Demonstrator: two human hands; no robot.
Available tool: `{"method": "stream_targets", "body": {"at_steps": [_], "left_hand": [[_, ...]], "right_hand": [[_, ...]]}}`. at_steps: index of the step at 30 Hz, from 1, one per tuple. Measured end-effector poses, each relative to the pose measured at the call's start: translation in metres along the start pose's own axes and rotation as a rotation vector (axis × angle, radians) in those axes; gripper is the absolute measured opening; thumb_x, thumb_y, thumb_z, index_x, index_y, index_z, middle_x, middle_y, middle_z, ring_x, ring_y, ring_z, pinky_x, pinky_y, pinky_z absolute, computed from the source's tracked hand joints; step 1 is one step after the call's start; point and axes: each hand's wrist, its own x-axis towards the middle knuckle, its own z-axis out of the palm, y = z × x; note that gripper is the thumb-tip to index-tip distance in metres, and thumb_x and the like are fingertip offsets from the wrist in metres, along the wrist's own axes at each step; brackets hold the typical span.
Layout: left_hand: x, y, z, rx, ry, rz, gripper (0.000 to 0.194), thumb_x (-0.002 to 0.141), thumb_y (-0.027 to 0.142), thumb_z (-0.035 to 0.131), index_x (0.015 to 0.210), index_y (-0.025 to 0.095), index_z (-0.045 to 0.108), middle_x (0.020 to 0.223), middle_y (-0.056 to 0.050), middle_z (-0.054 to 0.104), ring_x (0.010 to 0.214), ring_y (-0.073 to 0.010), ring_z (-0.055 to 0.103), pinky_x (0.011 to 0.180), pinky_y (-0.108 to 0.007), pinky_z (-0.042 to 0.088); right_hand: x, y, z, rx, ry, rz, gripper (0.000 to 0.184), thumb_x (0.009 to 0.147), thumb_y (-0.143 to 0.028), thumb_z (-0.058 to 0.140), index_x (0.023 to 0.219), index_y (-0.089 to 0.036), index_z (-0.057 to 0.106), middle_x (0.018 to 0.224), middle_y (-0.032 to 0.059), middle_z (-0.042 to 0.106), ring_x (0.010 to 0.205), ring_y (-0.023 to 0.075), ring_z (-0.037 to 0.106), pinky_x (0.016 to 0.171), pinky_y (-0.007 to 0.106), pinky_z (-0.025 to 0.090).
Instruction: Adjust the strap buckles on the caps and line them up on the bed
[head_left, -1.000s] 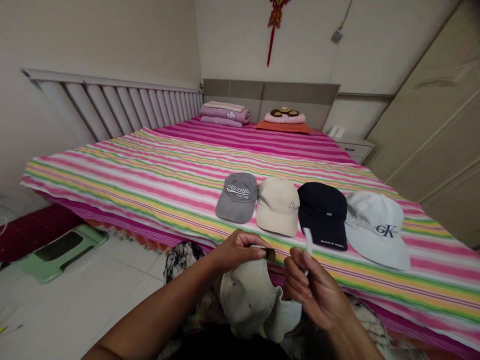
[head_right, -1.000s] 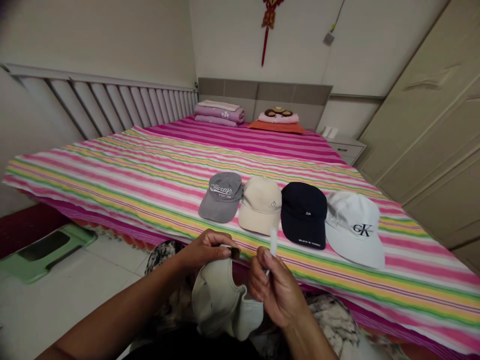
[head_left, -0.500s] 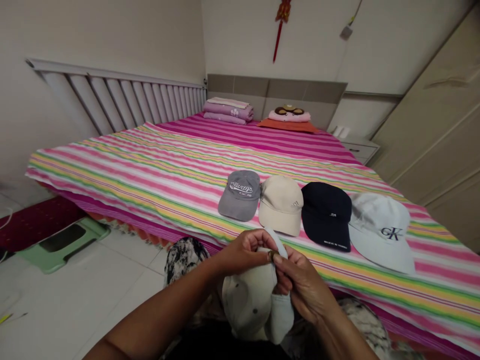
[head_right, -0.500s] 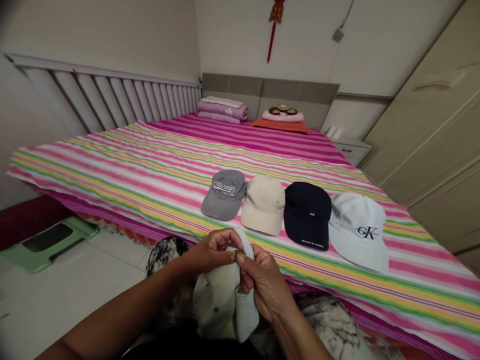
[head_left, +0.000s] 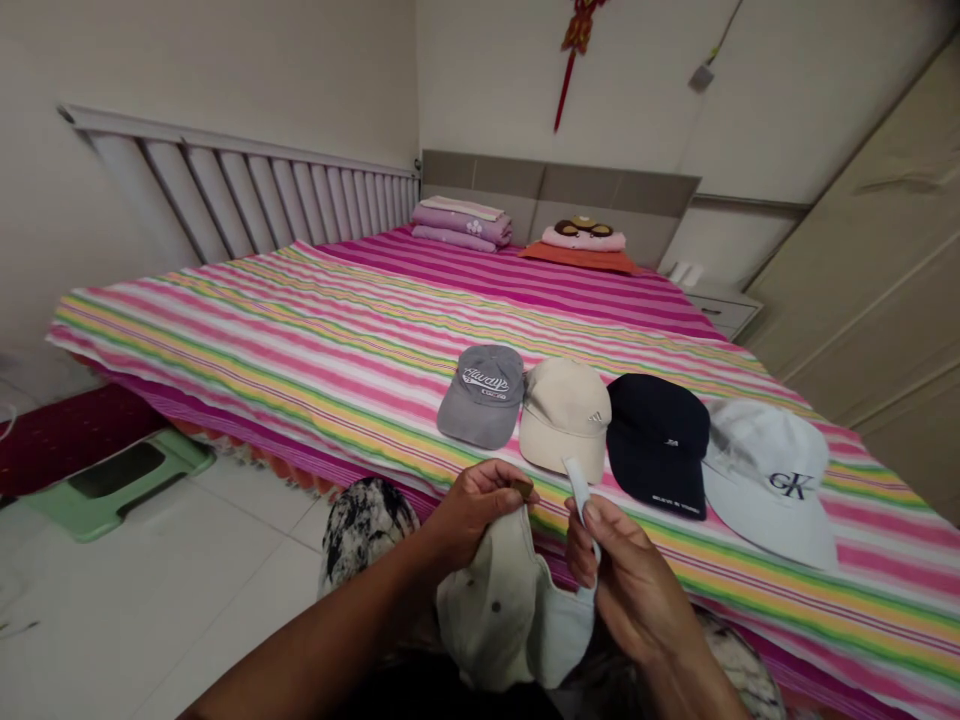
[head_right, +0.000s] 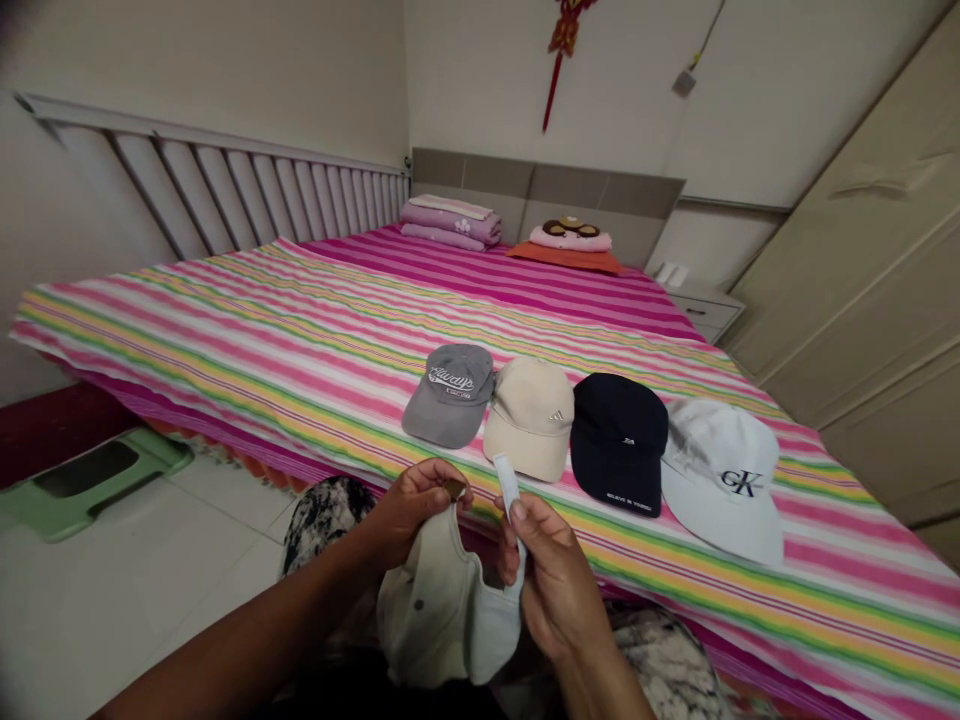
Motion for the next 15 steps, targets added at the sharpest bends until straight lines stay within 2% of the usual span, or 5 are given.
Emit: {"method": "stream_targets", "body": {"at_steps": [3, 8, 15], "left_hand": [[0.0022, -0.0034, 0.0001, -0.12, -0.004, 0.028, 0.034, 0.052, 0.032, 0.077, 0.073, 0.01, 0.061, 0.067, -0.004, 0.063, 0.061, -0.0098, 0.055, 0.056, -0.02, 0.04], [0.0047, -0.0094, 0.0001, -0.24, -0.006, 0.021, 0.035, 0.049, 0.031, 0.078, 0.072, 0.01, 0.061, 0.064, -0.003, 0.062, 0.06, -0.0096, 0.056, 0.056, -0.019, 0.041], [0.0062, -0.0073, 0.0031, -0.26, 0.045, 0.004, 0.039, 0.043, 0.033, 0.081, 0.068, 0.012, 0.06, 0.058, 0.001, 0.059, 0.053, -0.0074, 0.053, 0.054, -0.019, 0.041]], "right_hand": [[0.001, -0.0036, 0.0013, 0.026, -0.06, 0.046, 0.021, 0.062, -0.027, 0.072, 0.065, -0.016, 0.054, 0.046, -0.0068, 0.041, 0.035, 0.0029, 0.03, 0.034, 0.015, 0.026], [0.0006, 0.0016, 0.0048, 0.032, -0.079, 0.066, 0.024, 0.067, -0.027, 0.067, 0.06, -0.016, 0.047, 0.043, -0.0086, 0.036, 0.034, 0.0014, 0.023, 0.033, 0.013, 0.021], [0.0002, 0.0053, 0.0036, 0.044, -0.113, 0.126, 0.021, 0.069, -0.026, 0.066, 0.065, -0.017, 0.047, 0.042, -0.0099, 0.035, 0.033, 0.0013, 0.018, 0.031, 0.014, 0.017]]}}
